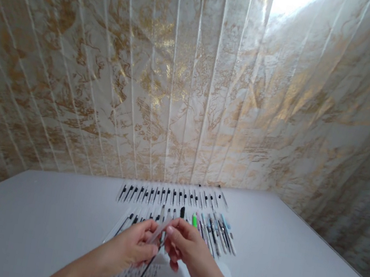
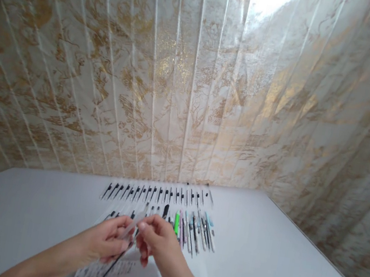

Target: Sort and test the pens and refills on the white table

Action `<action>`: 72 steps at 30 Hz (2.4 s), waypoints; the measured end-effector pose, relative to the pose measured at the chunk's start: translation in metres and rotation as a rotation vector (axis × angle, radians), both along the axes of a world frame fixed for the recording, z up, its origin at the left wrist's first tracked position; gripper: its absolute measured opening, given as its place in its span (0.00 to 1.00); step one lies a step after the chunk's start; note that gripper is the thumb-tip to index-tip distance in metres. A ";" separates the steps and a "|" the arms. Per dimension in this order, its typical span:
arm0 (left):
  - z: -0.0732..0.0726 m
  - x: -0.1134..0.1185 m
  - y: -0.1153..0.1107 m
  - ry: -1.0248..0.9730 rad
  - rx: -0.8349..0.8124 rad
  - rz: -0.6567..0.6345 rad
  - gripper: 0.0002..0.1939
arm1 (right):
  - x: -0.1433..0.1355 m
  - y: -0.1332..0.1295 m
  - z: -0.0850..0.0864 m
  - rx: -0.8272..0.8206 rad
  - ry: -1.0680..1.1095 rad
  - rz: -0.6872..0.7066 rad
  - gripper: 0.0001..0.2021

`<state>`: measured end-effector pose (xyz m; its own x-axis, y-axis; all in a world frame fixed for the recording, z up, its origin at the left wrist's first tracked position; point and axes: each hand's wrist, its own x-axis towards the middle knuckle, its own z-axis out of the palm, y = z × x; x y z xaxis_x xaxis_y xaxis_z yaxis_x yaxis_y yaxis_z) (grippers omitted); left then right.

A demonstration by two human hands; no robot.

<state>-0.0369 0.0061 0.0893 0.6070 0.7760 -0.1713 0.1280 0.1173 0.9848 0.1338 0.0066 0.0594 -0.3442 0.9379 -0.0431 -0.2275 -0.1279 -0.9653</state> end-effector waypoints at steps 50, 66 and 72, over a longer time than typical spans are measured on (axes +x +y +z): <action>-0.002 0.031 -0.029 -0.453 -0.137 0.309 0.14 | 0.006 -0.036 0.055 0.871 -0.602 -0.207 0.04; 0.002 0.014 -0.025 0.273 0.523 0.123 0.15 | 0.042 -0.025 0.071 0.727 -0.655 -0.211 0.07; 0.000 0.012 -0.023 0.323 0.557 0.054 0.12 | 0.037 -0.028 0.072 0.750 -0.727 -0.119 0.08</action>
<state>-0.0251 -0.0170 0.0896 0.5497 0.8295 0.0988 0.4363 -0.3860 0.8128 0.1711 -0.0215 0.1311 -0.3721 0.8358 0.4036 0.4665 0.5443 -0.6972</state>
